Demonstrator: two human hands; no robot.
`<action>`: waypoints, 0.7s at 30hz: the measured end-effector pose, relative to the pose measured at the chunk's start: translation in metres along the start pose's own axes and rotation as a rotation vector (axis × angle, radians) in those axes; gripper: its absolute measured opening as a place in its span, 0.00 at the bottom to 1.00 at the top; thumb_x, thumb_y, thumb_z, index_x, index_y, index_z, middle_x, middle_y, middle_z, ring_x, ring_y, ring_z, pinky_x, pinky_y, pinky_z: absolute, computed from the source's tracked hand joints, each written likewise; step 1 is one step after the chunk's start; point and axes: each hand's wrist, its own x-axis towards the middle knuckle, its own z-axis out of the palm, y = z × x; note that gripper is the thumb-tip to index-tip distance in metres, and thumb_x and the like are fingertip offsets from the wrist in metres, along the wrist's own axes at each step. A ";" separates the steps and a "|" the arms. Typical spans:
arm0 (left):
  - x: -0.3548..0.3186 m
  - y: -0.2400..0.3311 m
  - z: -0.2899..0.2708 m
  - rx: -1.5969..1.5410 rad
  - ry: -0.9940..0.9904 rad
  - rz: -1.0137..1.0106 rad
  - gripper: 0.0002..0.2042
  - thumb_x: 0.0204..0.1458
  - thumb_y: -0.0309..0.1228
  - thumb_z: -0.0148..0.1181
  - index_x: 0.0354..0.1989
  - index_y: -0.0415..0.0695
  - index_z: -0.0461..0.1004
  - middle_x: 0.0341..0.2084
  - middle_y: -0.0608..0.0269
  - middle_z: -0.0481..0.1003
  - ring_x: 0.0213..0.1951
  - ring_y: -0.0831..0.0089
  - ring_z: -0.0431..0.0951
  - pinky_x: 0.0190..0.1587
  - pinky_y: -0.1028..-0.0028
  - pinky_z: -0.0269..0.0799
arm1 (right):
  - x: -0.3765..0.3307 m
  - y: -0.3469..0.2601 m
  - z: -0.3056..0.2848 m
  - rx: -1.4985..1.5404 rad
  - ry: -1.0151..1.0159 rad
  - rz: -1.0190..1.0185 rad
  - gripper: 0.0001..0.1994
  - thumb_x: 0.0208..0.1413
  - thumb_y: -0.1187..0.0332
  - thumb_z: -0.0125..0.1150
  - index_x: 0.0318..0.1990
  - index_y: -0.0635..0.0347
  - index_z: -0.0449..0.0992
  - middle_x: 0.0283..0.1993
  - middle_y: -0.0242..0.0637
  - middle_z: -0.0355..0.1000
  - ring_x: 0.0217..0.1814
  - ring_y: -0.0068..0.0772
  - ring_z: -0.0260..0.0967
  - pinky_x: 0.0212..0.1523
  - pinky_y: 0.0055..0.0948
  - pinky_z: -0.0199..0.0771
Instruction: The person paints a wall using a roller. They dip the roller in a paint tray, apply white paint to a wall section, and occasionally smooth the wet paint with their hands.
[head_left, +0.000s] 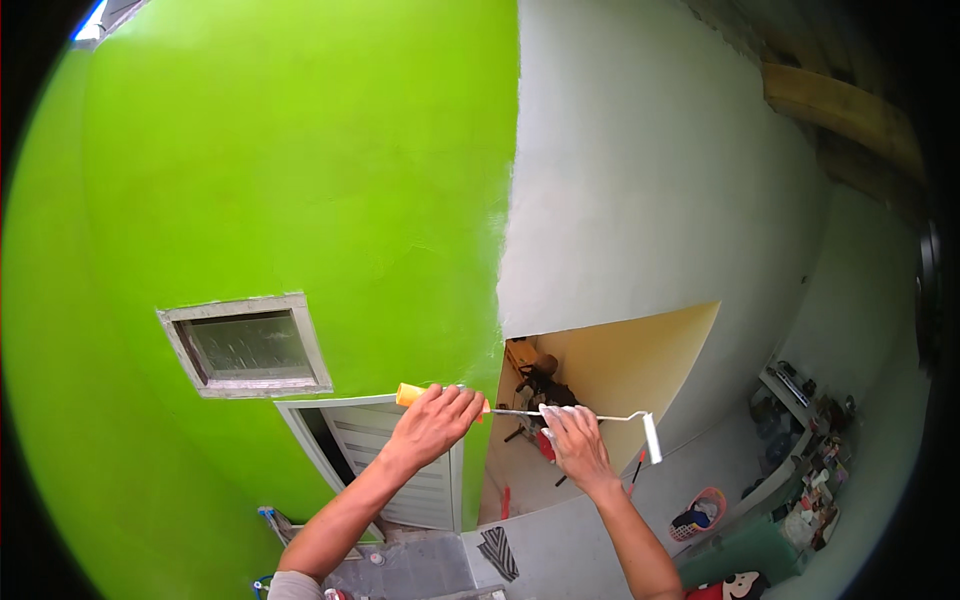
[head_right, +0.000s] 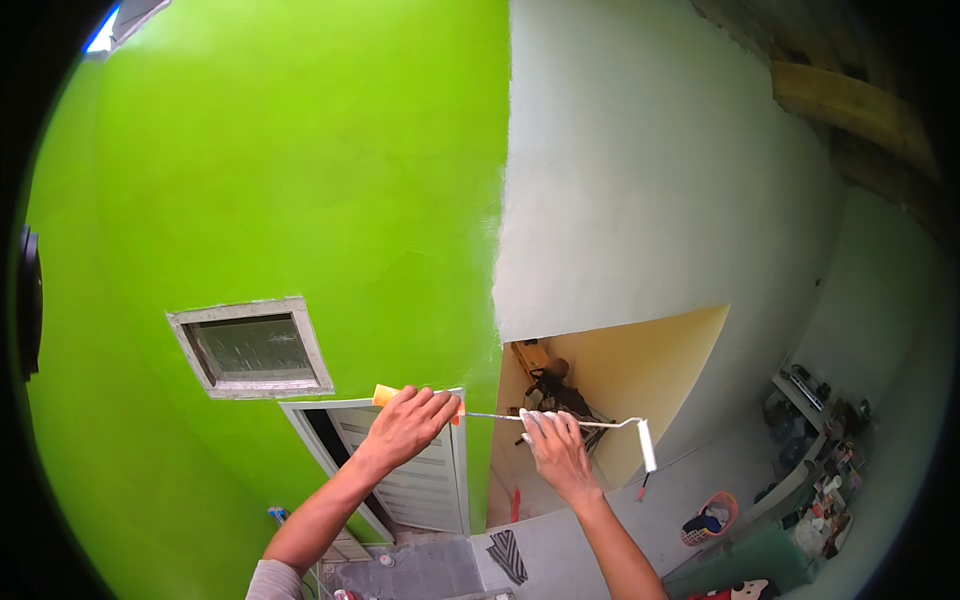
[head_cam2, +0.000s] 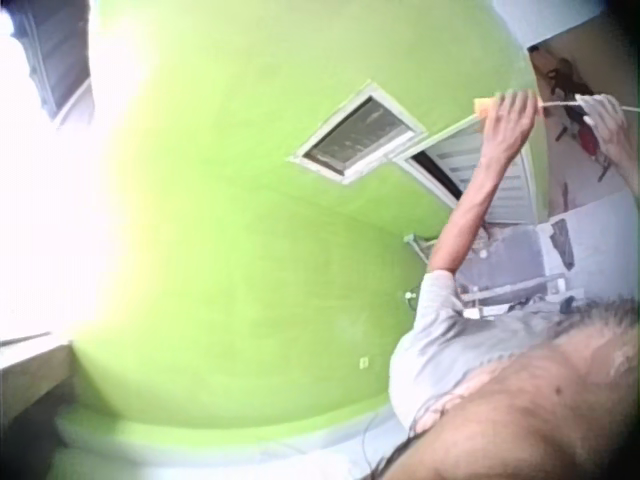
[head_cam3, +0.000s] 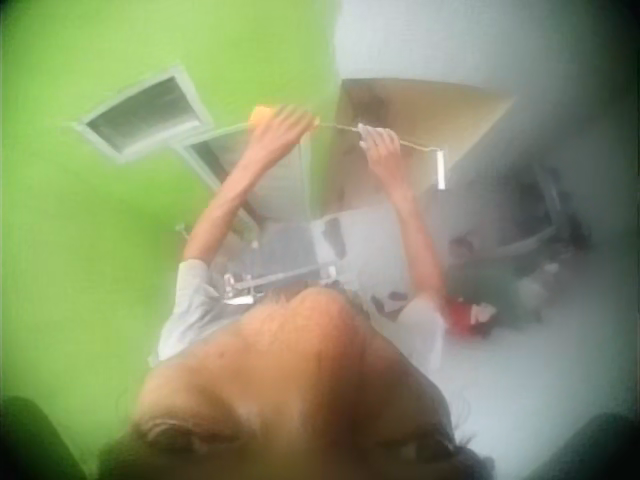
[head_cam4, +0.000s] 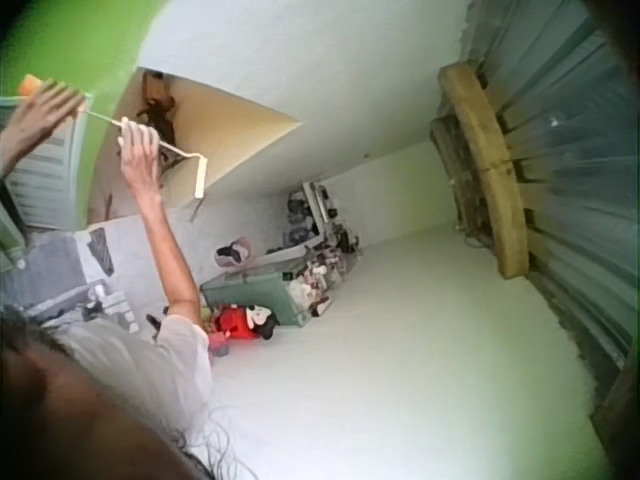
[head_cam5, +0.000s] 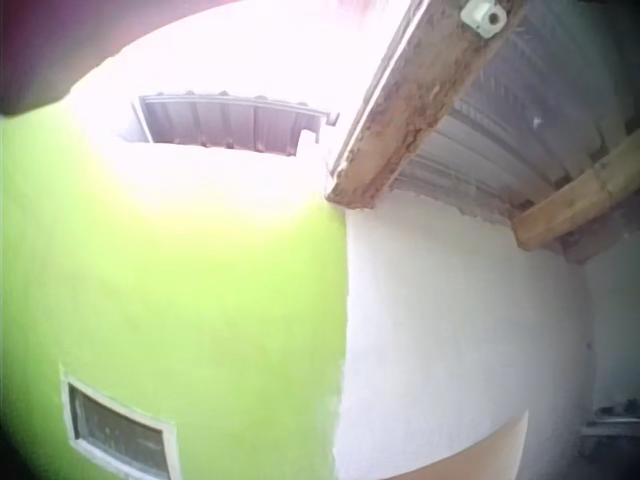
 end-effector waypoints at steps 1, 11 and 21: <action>0.006 -0.005 -0.006 0.117 -0.010 0.107 0.19 0.53 0.29 0.55 0.54 0.43 0.73 0.42 0.67 0.76 0.41 0.72 0.74 0.45 0.71 0.68 | -0.003 0.003 0.011 0.001 0.007 -0.005 0.18 0.58 0.70 0.60 0.57 0.60 0.74 0.49 0.39 0.74 0.53 0.39 0.69 0.58 0.43 0.65; 0.071 -0.071 -0.042 0.223 0.017 0.097 0.27 0.55 0.36 0.59 0.66 0.53 0.66 0.71 0.61 0.57 0.72 0.64 0.54 0.74 0.57 0.44 | 0.062 0.012 0.105 0.454 0.275 0.076 0.10 0.56 0.77 0.58 0.46 0.68 0.74 0.38 0.53 0.74 0.41 0.56 0.73 0.42 0.46 0.73; -0.076 -0.018 -0.053 -0.080 -0.048 -0.399 0.32 0.49 0.33 0.66 0.66 0.50 0.66 0.68 0.58 0.63 0.70 0.59 0.58 0.73 0.53 0.45 | 0.348 0.105 0.068 0.514 0.491 0.340 0.09 0.62 0.73 0.50 0.34 0.70 0.73 0.28 0.62 0.71 0.33 0.66 0.72 0.33 0.54 0.67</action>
